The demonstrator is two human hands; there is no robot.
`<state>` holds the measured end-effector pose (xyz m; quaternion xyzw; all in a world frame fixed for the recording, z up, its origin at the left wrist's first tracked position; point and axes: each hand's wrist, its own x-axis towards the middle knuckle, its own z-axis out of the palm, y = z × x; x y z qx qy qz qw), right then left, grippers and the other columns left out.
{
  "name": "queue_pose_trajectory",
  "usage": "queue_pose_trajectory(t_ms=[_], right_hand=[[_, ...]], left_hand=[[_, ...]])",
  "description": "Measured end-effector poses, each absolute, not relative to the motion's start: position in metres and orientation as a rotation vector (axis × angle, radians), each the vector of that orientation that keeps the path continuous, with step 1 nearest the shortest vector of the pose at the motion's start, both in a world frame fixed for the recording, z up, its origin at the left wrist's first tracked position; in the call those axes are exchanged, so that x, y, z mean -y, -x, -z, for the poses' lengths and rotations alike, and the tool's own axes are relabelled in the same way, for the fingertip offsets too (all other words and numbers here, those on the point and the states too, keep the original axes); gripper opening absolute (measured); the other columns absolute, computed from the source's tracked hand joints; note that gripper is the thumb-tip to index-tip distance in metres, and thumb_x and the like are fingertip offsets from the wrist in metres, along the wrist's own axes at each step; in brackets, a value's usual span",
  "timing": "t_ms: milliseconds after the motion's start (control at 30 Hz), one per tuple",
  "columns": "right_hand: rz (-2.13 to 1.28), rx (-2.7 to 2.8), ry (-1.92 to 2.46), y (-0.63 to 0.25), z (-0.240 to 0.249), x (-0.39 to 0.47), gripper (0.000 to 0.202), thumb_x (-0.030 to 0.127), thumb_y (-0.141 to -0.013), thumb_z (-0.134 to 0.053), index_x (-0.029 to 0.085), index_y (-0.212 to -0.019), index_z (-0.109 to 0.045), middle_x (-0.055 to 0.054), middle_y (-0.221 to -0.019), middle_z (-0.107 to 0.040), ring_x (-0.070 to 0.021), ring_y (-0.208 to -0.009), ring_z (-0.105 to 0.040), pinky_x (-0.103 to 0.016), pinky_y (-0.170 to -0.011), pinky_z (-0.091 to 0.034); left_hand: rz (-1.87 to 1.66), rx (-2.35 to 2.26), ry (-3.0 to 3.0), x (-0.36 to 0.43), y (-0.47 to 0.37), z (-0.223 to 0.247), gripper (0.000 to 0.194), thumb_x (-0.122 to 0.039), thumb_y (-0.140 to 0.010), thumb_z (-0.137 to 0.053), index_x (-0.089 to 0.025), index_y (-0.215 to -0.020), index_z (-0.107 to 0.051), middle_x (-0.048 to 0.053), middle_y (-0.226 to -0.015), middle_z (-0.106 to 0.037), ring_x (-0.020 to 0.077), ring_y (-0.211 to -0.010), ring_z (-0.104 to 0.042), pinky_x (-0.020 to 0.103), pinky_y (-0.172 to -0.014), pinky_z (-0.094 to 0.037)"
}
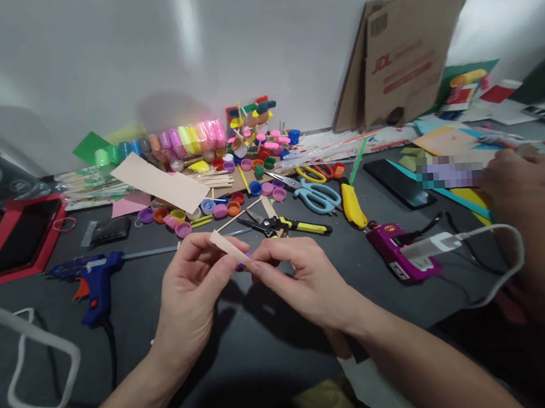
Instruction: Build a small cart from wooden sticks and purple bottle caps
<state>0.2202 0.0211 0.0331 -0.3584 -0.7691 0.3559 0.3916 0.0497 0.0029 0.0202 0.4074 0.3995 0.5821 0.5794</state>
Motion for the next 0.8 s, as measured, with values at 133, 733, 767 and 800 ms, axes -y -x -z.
queue_pose_trajectory(t_ms=[133, 733, 767, 800], right_hand=[[-0.910, 1.985, 0.944, -0.221, -0.032, -0.022, 0.024, 0.021, -0.096, -0.057, 0.016, -0.074, -0.064, 0.002, -0.066, -0.062, -0.0076, -0.059, -0.053, -0.020, -0.060, -0.039], [-0.034, 2.247, 2.274, -0.322, -0.007, -0.126, 0.023, 0.016, -0.091, -0.055, 0.005, -0.104, -0.070, -0.025, -0.108, -0.069, -0.0373, -0.105, -0.066, -0.045, -0.088, -0.049], [-0.034, 2.263, 2.285, -0.324, -0.006, -0.127, 0.023, 0.017, -0.091, -0.054, 0.006, -0.103, -0.070, -0.024, -0.107, -0.069, -0.0378, -0.104, -0.066, -0.045, -0.087, -0.049], [-0.036, 2.277, 2.291, -0.324, -0.005, -0.127, 0.022, 0.017, -0.091, -0.054, 0.007, -0.101, -0.071, -0.023, -0.105, -0.070, -0.0380, -0.102, -0.066, -0.045, -0.086, -0.050]], left_hand=[[-1.344, -0.913, -0.830, -0.005, -0.053, -0.016, 0.024, -0.024, -0.082, -0.078, -0.026, -0.101, -0.065, -0.004, -0.092, -0.076, 0.0090, -0.081, -0.069, 0.018, -0.077, -0.054], [-1.345, -0.930, -0.613, -0.014, -0.051, -0.027, 0.017, -0.019, -0.067, -0.088, -0.016, -0.071, -0.071, -0.002, -0.073, -0.071, 0.0065, -0.059, -0.060, 0.014, -0.056, -0.050], [-1.341, -0.927, -0.593, -0.014, -0.051, -0.029, 0.017, -0.019, -0.066, -0.088, -0.016, -0.071, -0.072, -0.002, -0.073, -0.071, 0.0065, -0.059, -0.060, 0.014, -0.055, -0.050], [-1.342, -0.920, -0.578, -0.015, -0.050, -0.030, 0.016, -0.019, -0.066, -0.088, -0.016, -0.070, -0.073, -0.002, -0.072, -0.071, 0.0067, -0.059, -0.060, 0.015, -0.054, -0.050]])
